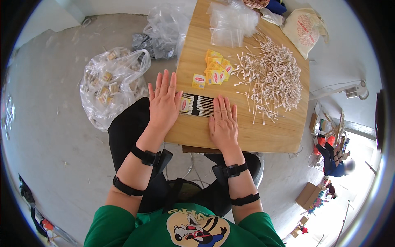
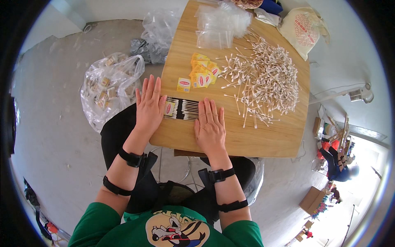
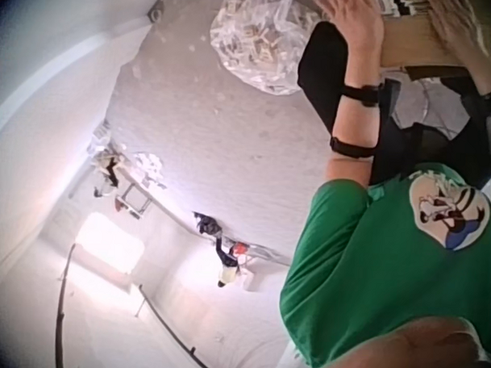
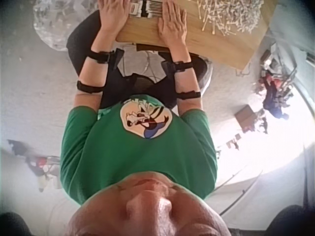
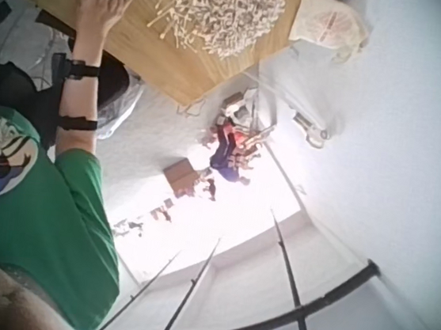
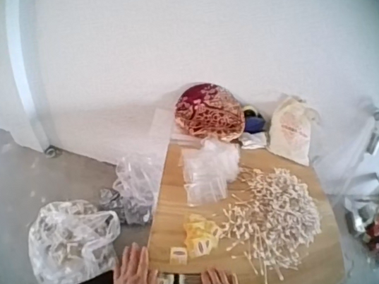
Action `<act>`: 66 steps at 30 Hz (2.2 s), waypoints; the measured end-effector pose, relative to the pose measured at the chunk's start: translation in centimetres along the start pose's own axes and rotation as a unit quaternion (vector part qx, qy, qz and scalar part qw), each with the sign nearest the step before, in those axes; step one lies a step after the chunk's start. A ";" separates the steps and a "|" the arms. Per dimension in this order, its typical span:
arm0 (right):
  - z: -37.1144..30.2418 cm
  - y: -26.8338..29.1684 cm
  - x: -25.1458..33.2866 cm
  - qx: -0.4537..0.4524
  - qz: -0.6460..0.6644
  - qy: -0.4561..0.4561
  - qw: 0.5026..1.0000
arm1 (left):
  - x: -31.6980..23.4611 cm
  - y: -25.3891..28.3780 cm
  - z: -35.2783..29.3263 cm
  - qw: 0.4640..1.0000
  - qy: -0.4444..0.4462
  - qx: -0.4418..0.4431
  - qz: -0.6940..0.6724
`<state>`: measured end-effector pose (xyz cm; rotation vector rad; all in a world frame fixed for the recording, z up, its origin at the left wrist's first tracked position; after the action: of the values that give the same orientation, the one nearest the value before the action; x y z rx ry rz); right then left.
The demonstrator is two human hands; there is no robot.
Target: Packaging a set of cotton swabs or similar items into a small plastic bag.
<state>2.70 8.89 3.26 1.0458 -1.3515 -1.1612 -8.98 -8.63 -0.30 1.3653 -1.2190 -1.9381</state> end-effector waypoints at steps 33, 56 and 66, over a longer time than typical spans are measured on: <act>4.4 -1.6 9.7 -0.123 0.519 -0.064 0.844 | 0.2 1.8 0.8 0.673 0.132 -0.016 -0.727; 5.1 -0.8 9.4 -0.124 0.685 -0.062 0.715 | 0.3 1.7 1.0 0.654 0.129 -0.044 -0.744; 5.5 -2.1 8.7 -0.101 0.672 -0.071 0.730 | 0.3 1.6 0.9 0.657 0.120 -0.041 -0.743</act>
<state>-3.67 0.54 2.46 -0.3257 -1.5364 -0.2124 -10.06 -9.31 1.06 2.8715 0.5294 -2.3438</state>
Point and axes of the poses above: each hand's wrist, its own z-axis towards the middle knuckle, its own y-axis out of the back of the hand, x = y × z, the point moved 2 cm from there along z, towards the middle knuckle
